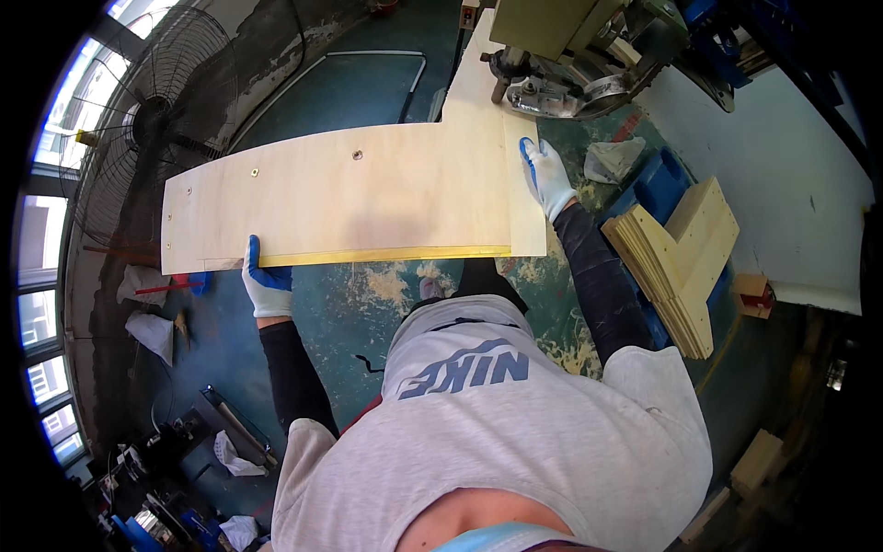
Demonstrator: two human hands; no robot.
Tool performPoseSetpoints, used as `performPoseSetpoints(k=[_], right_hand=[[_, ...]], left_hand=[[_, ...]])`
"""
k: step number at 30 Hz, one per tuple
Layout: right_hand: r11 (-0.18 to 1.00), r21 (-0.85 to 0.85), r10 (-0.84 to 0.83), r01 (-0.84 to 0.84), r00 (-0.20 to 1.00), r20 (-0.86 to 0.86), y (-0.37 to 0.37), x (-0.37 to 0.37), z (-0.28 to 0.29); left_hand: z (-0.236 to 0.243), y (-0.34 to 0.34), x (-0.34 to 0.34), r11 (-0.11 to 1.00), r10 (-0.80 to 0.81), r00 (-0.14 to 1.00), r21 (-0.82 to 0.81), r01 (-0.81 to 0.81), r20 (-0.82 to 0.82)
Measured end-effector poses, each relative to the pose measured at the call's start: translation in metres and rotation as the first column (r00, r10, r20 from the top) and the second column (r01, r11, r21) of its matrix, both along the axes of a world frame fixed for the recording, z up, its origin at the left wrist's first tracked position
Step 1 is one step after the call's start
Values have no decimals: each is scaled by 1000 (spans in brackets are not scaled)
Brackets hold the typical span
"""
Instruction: The person aligns L-shaped wooden panels under an industrial machine head before moving them to a stack.
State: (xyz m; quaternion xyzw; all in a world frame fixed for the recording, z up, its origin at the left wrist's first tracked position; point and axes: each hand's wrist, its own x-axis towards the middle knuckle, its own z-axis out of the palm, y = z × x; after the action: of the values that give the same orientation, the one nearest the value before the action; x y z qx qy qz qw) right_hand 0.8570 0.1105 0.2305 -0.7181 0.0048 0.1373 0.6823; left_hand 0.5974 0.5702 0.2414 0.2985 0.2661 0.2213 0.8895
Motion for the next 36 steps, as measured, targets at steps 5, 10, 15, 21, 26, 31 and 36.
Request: performPoseSetpoints(k=[5, 10, 15, 21, 26, 31, 36], right_hand=[[995, 96, -40, 33, 997, 69, 4, 0, -5], [973, 214, -105, 84, 991, 87, 4, -1, -3], [967, 226, -94, 114, 991, -98, 17, -63, 9], [798, 592, 89, 114, 949, -303, 71, -139, 47], [861, 502, 75, 84, 955, -287, 81, -76, 30], [927, 361, -43, 98, 987, -156, 83, -74, 27], [966, 256, -11, 36, 995, -101, 80, -83, 21]], left_hand=[[3, -71, -1, 999, 17, 971, -53, -5, 240], [15, -151, 24, 994, 68, 971, -100, -46, 230], [-12, -100, 20, 791, 393, 913, 545, -278, -106], [26, 15, -71, 848, 243, 960, 511, -142, -136], [22, 32, -101, 769, 246, 957, 632, -95, -154], [5, 26, -89, 815, 306, 937, 556, -166, -168], [-1, 36, -99, 874, 244, 940, 475, -106, -238]])
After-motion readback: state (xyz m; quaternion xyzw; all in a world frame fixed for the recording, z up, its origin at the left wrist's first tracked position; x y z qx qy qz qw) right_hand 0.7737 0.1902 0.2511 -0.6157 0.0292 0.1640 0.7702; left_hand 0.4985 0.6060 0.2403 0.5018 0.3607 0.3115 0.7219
